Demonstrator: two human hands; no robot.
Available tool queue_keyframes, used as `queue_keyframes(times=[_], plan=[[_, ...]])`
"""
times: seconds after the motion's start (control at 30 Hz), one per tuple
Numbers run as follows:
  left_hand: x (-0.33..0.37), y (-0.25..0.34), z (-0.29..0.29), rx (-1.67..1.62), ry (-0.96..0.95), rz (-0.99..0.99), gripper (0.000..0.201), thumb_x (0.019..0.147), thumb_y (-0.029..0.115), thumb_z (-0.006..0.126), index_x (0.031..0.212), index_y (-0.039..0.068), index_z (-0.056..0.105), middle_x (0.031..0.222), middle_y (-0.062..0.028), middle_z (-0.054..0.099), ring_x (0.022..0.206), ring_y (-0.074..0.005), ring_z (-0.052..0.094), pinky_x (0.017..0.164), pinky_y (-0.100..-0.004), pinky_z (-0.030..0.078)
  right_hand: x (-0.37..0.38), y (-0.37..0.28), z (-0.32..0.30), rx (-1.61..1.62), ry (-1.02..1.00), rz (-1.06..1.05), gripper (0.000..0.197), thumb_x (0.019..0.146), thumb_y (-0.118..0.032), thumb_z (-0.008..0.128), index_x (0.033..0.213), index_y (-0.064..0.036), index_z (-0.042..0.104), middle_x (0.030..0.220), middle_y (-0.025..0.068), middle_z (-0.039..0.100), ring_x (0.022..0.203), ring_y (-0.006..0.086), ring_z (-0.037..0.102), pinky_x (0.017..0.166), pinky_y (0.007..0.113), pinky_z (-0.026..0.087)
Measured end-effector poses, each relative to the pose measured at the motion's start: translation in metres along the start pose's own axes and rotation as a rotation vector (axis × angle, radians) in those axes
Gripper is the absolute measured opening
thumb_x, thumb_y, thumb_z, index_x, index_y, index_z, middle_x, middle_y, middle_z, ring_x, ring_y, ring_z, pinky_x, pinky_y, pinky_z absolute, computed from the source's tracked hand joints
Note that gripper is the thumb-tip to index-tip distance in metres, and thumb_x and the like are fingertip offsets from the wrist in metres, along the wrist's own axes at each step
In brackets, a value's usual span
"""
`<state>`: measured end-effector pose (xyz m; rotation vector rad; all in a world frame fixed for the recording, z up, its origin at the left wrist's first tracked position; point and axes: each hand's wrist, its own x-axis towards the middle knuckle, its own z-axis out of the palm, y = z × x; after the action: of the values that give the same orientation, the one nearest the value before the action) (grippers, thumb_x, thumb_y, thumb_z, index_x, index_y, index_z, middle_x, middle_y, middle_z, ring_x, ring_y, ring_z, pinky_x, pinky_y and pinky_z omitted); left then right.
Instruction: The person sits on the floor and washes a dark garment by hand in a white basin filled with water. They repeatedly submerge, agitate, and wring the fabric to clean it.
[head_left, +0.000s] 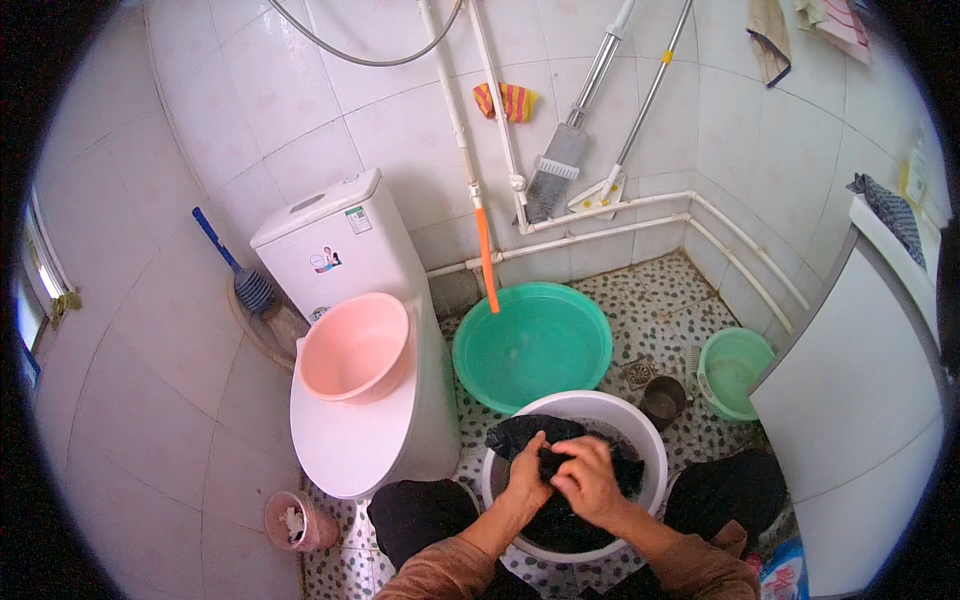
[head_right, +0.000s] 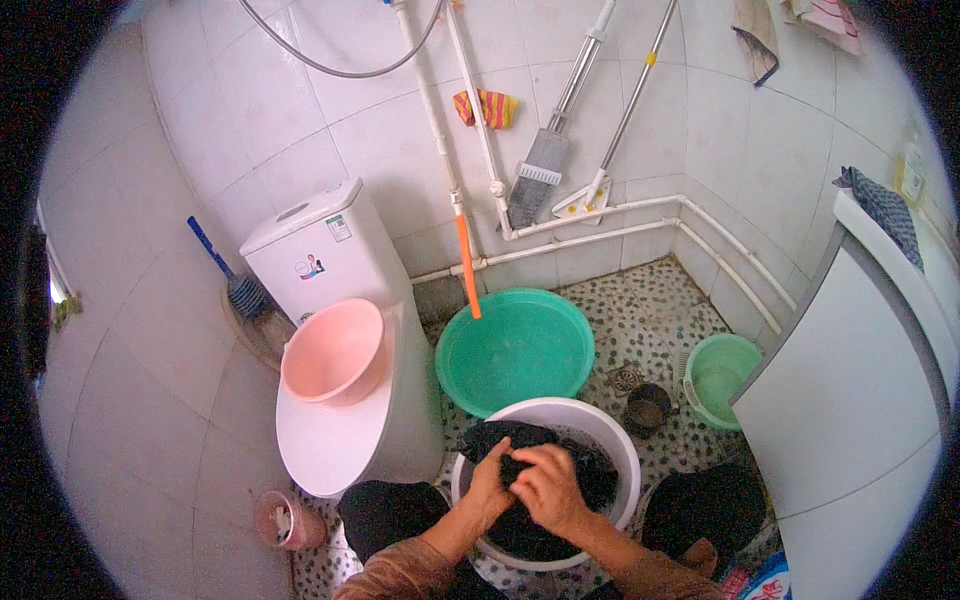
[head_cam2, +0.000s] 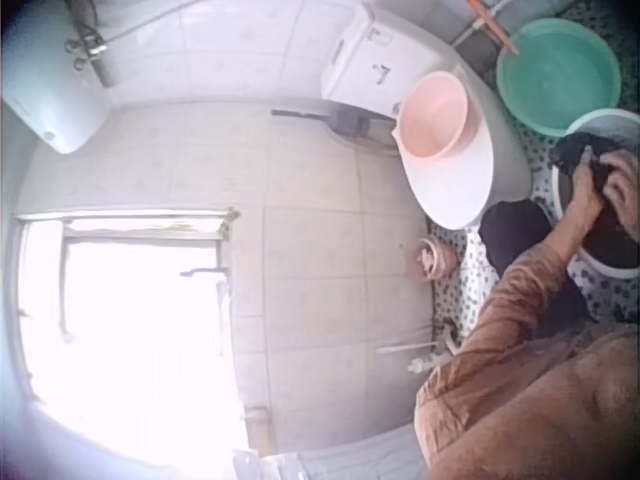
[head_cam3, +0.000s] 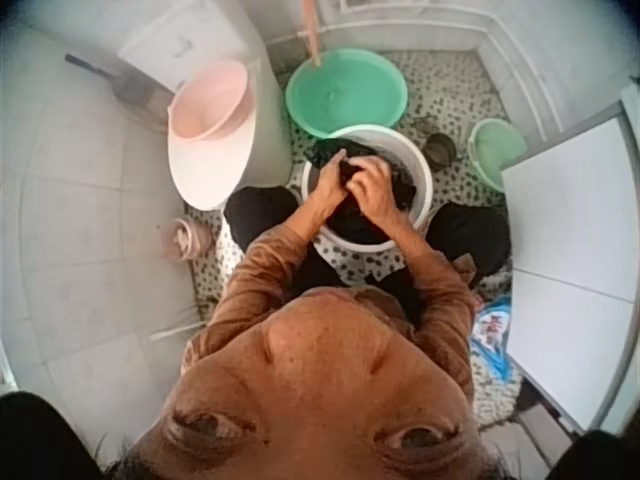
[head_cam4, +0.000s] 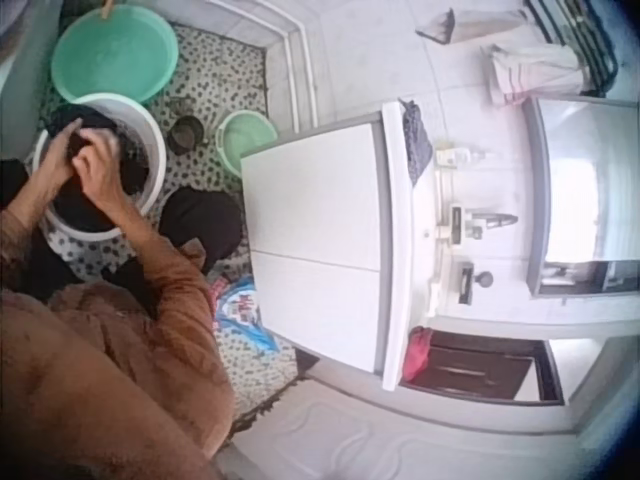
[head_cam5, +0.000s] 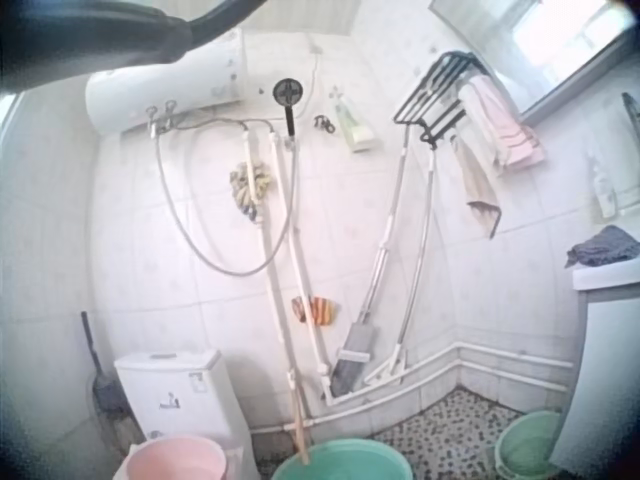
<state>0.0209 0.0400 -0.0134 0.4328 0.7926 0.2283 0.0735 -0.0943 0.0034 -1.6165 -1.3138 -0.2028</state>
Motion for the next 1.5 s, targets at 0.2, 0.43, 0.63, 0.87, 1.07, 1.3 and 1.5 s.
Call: queue_keyframes(times=[0.2,0.43,0.63,0.87,1.07,1.3,1.5], plan=[[0.009,-0.007,-0.008,0.11,0.021,-0.038,0.023,0.098,0.034,0.064,0.092,0.011,0.061,0.093,-0.0058,0.062,0.089,-0.0241,0.058,0.086,-0.0464,0.048,0.002,0.028,0.003,-0.098,0.089,0.163,0.019,0.08,-0.008,0.074,0.087,-0.0044,0.057,0.125,0.0146,0.057,0.112,0.0386,0.051,0.098,0.051,0.039],[0.006,-0.001,-0.009,0.054,-0.015,-0.011,0.025,0.099,0.034,0.061,0.089,0.011,0.059,0.09,-0.0051,0.062,0.086,-0.0241,0.061,0.08,-0.044,0.051,0.005,0.016,-0.006,-0.019,0.131,0.143,0.016,0.082,-0.01,0.073,0.086,-0.0064,0.058,0.122,0.0125,0.062,0.112,0.0367,0.052,0.099,0.05,0.039],[-0.003,-0.004,0.002,0.077,-0.041,0.033,0.025,0.098,0.033,0.063,0.096,0.009,0.058,0.095,-0.0092,0.058,0.084,-0.0244,0.057,0.074,-0.0413,0.05,-0.004,0.013,0.003,-0.143,-0.019,0.025,0.017,0.082,-0.011,0.074,0.089,-0.006,0.059,0.128,0.0103,0.058,0.12,0.0361,0.05,0.102,0.05,0.037],[0.002,0.0,0.0,0.057,-0.013,0.033,0.026,0.099,0.033,0.062,0.087,0.01,0.061,0.088,-0.0053,0.063,0.086,-0.0227,0.062,0.078,-0.0385,0.051,0.004,0.03,0.003,-0.196,0.041,0.126,0.018,0.08,-0.007,0.074,0.089,-0.0048,0.058,0.123,0.0126,0.058,0.112,0.0369,0.051,0.097,0.05,0.039],[-0.01,0.001,0.009,0.067,0.014,0.04,0.025,0.099,0.033,0.062,0.091,0.01,0.059,0.091,-0.0082,0.065,0.089,-0.0266,0.065,0.08,-0.0445,0.054,0.004,0.034,-0.002,-0.096,0.149,0.167,0.016,0.081,-0.006,0.073,0.085,-0.0049,0.058,0.12,0.0134,0.061,0.109,0.0368,0.052,0.096,0.048,0.041],[-0.01,-0.002,0.009,0.122,0.042,0.034,0.026,0.1,0.034,0.062,0.096,0.009,0.063,0.097,-0.0058,0.065,0.092,-0.0249,0.063,0.081,-0.0429,0.051,-0.003,0.023,0.002,-0.123,0.011,0.111,0.015,0.082,-0.007,0.072,0.089,-0.0038,0.059,0.126,0.0135,0.058,0.117,0.037,0.05,0.101,0.05,0.039],[-0.007,0.0,0.009,0.065,0.035,-0.03,0.025,0.099,0.035,0.062,0.094,0.011,0.061,0.097,-0.0078,0.066,0.092,-0.026,0.063,0.084,-0.045,0.052,0.003,0.042,-0.01,-0.117,0.152,0.211,0.015,0.082,-0.008,0.072,0.084,-0.0045,0.058,0.121,0.0145,0.06,0.11,0.0372,0.051,0.097,0.05,0.04]])
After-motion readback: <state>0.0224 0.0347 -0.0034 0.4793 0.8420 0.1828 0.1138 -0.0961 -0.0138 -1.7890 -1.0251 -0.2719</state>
